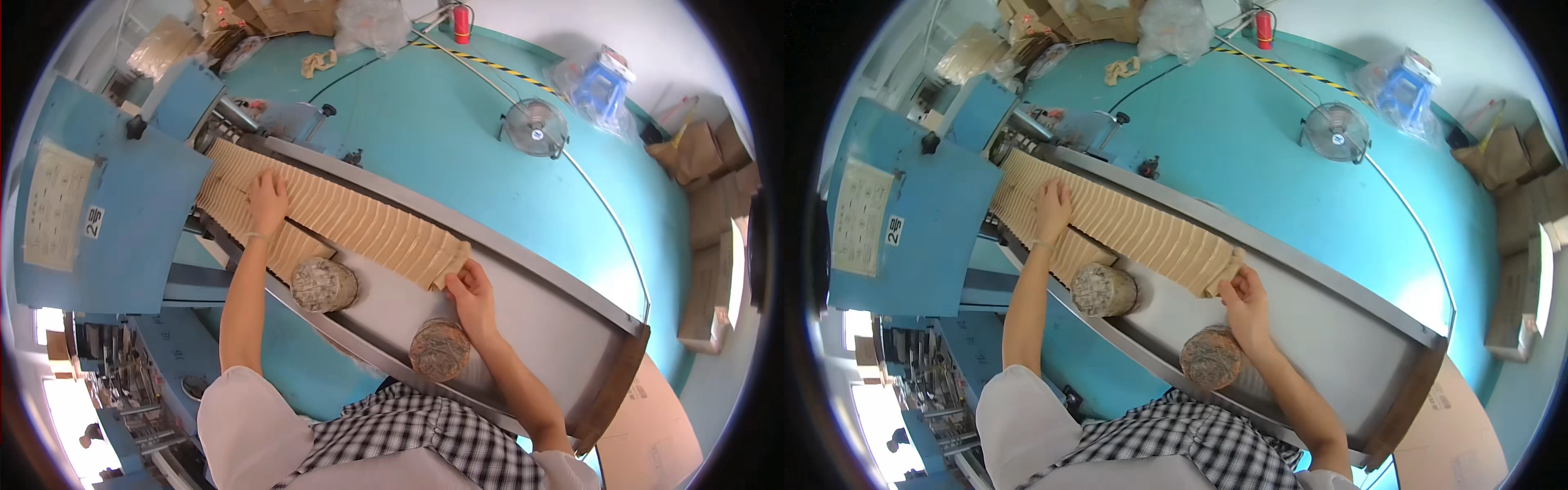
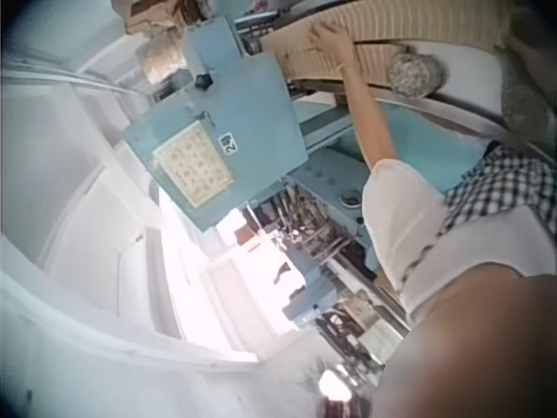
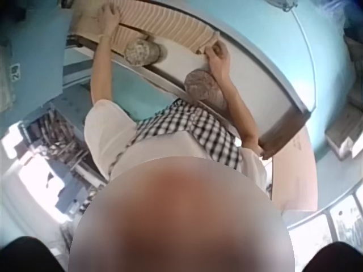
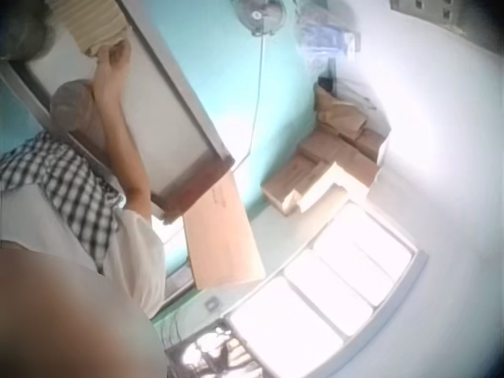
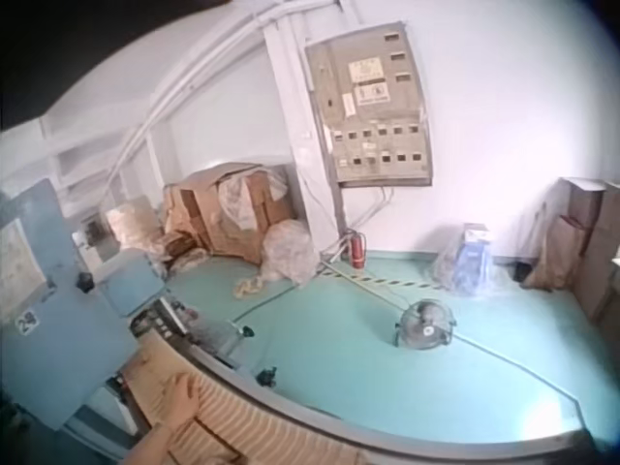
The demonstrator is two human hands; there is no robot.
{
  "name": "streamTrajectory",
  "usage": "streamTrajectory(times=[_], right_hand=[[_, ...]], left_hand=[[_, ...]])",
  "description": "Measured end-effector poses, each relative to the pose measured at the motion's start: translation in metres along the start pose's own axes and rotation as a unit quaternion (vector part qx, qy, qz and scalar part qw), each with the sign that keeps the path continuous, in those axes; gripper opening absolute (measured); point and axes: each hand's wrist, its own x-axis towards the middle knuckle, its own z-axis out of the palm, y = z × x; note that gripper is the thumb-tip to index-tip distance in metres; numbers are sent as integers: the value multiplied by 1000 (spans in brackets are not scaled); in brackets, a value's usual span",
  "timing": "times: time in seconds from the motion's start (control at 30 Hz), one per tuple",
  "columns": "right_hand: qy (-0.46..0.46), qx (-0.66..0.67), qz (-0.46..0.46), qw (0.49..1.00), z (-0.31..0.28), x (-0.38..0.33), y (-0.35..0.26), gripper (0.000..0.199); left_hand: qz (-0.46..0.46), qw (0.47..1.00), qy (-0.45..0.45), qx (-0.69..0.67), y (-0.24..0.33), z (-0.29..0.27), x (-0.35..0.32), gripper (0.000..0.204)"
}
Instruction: The recorder is gathering folded paper boxes from a conveyor belt and stacking them for packing.
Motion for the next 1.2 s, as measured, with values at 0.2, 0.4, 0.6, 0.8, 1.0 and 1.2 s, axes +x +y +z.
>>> streamTrajectory(times=[0.2, 0.4, 0.6, 0.8, 1.0, 1.2], right_hand=[[19, -157, -108, 981, 3, 12, -4, 39], [29, -198, -61, 978, -7, 18, -12, 44], [48, -208, -45, 976, -15, 47, 7, 48], [-24, -98, 21, 995, -10, 30, -11, 48], [-79, -36, 48, 995, -15, 14, -9, 42], [-56, -140, -46, 987, -1, 1, -8, 47]], left_hand=[[15, 999, 6, 34, 13, -19, -11, 44], [284, 956, -22, -66, 153, -76, -108, 46], [379, 891, -174, -179, 233, -71, -168, 61], [375, 894, -205, -136, 225, -50, -168, 71], [218, 954, -153, -138, 179, -41, -103, 58], [-42, 999, 6, 20, 59, -28, -1, 50]])
